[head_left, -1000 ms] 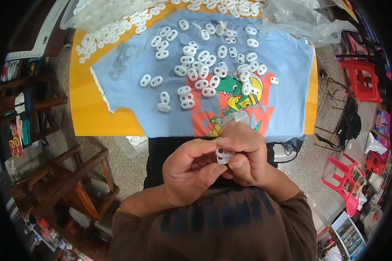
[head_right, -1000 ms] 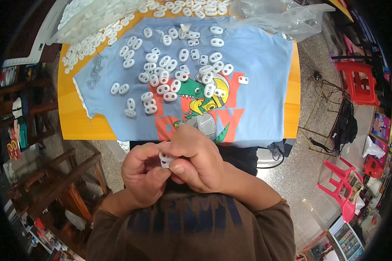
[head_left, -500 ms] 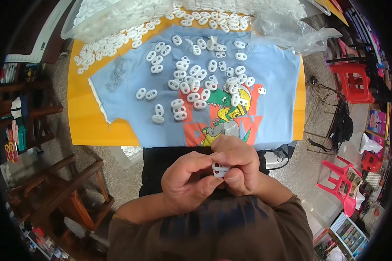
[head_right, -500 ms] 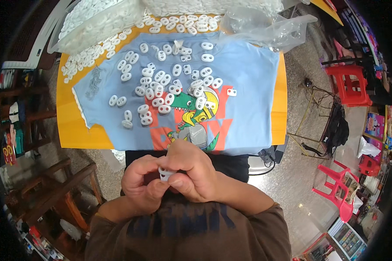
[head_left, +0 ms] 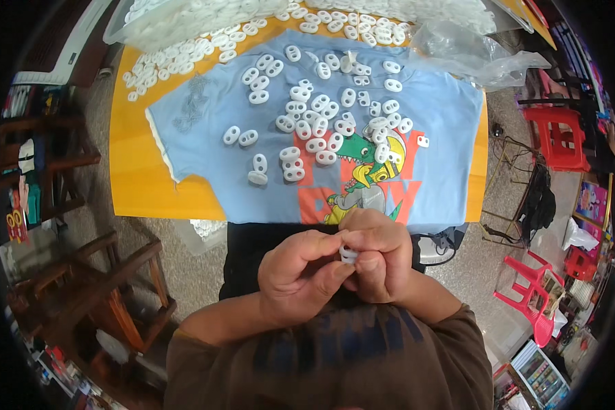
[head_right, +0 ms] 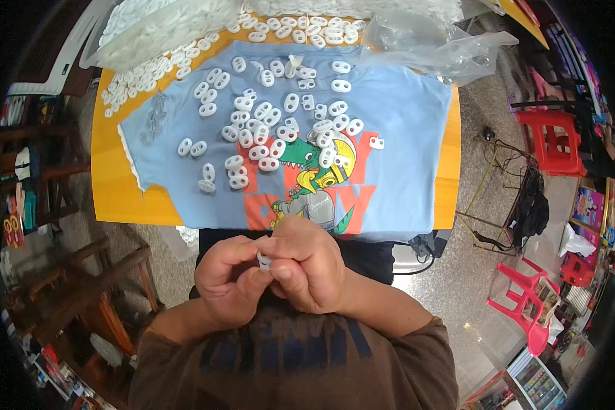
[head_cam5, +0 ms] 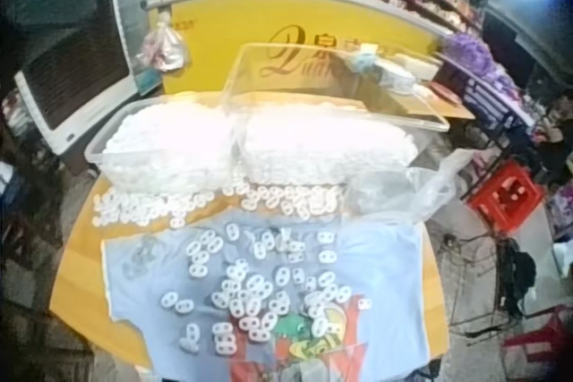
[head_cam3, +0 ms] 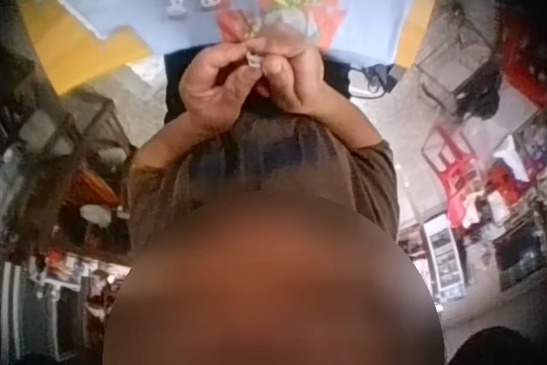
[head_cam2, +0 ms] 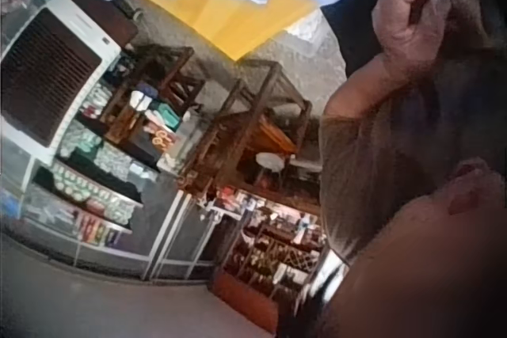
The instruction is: Assembling plastic cord locks by inserting small metal springs into the components by hand.
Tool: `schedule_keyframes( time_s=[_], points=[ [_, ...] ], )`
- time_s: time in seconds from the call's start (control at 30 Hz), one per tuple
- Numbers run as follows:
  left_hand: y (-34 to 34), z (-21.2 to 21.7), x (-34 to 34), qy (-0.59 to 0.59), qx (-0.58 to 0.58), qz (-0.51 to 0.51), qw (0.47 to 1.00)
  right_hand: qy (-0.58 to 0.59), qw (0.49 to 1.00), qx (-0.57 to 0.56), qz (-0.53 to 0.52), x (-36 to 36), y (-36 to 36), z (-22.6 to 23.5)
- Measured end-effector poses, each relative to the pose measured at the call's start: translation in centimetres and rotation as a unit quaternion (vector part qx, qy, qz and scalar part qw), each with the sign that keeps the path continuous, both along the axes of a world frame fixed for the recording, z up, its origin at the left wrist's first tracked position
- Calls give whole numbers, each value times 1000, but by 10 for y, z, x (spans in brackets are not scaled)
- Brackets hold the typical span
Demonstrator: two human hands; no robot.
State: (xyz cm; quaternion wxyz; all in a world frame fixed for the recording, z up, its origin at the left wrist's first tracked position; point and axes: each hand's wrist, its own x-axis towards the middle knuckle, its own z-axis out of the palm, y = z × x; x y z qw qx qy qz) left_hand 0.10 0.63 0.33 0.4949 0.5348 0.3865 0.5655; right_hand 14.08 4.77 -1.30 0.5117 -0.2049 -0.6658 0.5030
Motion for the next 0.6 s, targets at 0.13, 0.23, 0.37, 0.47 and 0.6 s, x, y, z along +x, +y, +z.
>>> schedule_keyframes(
  time_s=[0.13,0.23,0.37,0.47,0.6],
  points=[
    [-2,-2,6,-72,-45,3,996,14,1000,2,-1,1,0,-3],
    [0,-2,7,-74,-38,-6,997,30,999,-9,-24,0,-1,-2],
    [1,-4,8,-80,-42,0,996,19,1000,-12,-5,4,-2,0],
    [7,-2,3,20,-22,-7,1000,30,999,-28,-8,4,-3,0],
    [9,-3,0,77,46,-8,996,32,999,-17,3,4,-2,1]
  ],
)
